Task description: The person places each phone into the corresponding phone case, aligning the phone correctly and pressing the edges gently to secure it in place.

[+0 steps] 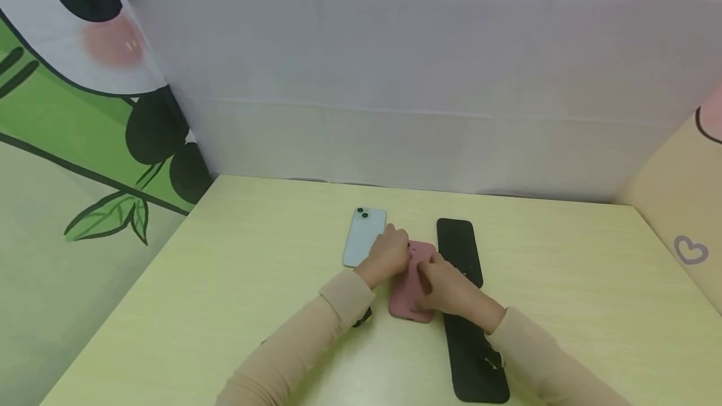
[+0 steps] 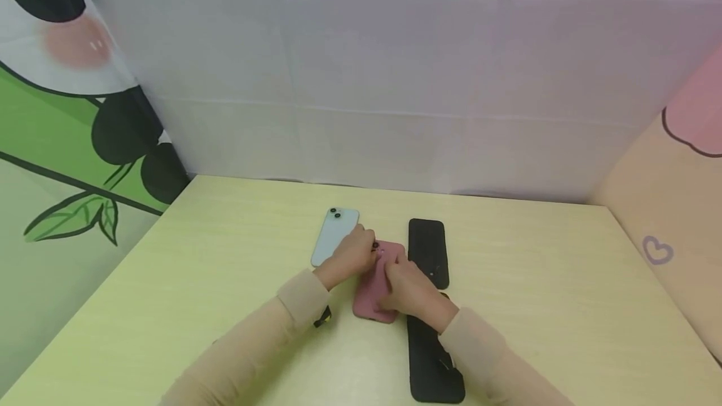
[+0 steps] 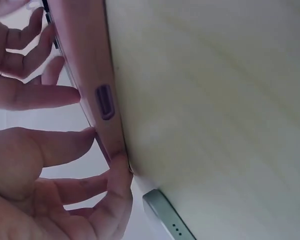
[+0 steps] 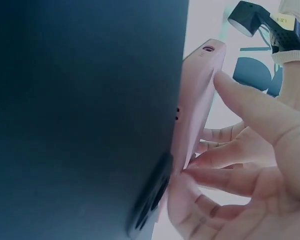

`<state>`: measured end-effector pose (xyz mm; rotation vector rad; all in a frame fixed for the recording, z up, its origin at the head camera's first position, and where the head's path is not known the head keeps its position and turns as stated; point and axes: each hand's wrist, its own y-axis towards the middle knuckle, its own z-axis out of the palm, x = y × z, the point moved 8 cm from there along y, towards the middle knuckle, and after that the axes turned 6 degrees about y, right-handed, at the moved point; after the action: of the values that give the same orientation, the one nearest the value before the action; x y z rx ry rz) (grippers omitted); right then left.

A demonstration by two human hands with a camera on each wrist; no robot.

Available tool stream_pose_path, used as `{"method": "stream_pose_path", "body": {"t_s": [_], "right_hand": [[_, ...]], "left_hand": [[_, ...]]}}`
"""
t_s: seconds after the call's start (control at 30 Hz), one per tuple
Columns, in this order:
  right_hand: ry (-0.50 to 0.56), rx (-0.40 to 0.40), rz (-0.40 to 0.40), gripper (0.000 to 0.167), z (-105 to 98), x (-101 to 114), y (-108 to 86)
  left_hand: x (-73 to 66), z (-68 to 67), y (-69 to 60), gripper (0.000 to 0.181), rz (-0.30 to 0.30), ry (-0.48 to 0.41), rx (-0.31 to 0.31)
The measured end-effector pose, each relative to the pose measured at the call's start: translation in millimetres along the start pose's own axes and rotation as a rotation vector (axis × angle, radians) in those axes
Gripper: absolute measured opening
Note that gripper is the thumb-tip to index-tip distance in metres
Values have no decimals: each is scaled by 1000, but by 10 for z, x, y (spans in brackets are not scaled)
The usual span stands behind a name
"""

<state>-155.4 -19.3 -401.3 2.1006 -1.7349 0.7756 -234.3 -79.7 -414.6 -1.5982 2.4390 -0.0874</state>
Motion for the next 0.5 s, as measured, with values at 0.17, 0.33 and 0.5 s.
{"method": "stream_pose_path", "body": {"t_s": [0.17,0.33,0.5], "right_hand": [[-65,-1,0,57,22,3,-29],[-68,-6,-23,56,15,23,-52],[-35,-37,-6,48,-74,18,-101]], "left_hand": [[15,-24,-8,26,-22,-13,0],[86,-50,2,30,-48,-64,-8],[206,-132,11,33,-74,-144,-44]]}}
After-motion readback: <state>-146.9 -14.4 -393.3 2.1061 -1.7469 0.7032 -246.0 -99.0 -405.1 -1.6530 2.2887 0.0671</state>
